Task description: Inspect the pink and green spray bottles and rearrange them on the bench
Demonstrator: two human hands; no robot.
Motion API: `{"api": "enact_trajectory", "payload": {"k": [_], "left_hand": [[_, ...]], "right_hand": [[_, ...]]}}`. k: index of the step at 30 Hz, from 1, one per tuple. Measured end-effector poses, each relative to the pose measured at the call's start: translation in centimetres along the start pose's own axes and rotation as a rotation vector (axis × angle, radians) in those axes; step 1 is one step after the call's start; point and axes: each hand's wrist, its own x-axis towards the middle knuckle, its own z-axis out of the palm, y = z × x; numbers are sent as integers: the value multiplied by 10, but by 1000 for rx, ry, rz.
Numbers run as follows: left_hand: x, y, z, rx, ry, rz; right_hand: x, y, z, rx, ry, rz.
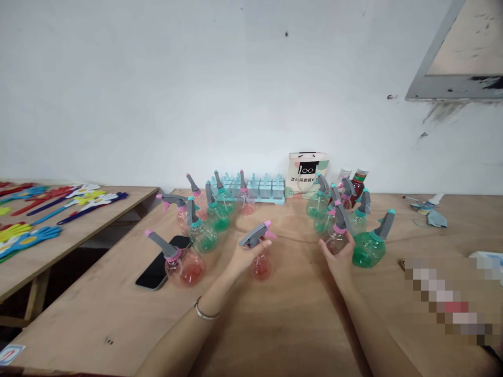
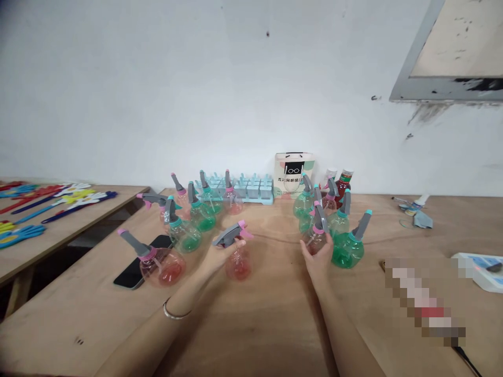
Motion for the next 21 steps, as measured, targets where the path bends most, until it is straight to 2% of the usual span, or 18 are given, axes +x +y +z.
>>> {"api": "enact_trajectory", "payload": {"k": [3,5,8,12,16,21], "left_hand": [[-12,-1,7,73,120,58],[-19,-1,9,180,121,105],[-23,-2,4,316,60,132],[-19,-6,-7,336,-16,127],[-14,-8,-11,238,-135,137],[-2,-2,-10,43,-282,-12]], "right_hand": [[-4,0,4,-78,72,20],[-6,0,6,-113,59,-4],[-9,1,10,-107,-17,-50],[-13,4,12,-74,-86,-53],[-13,5,13,-64,-89,-71],[-12,3,13,-64,-101,-80]]}}
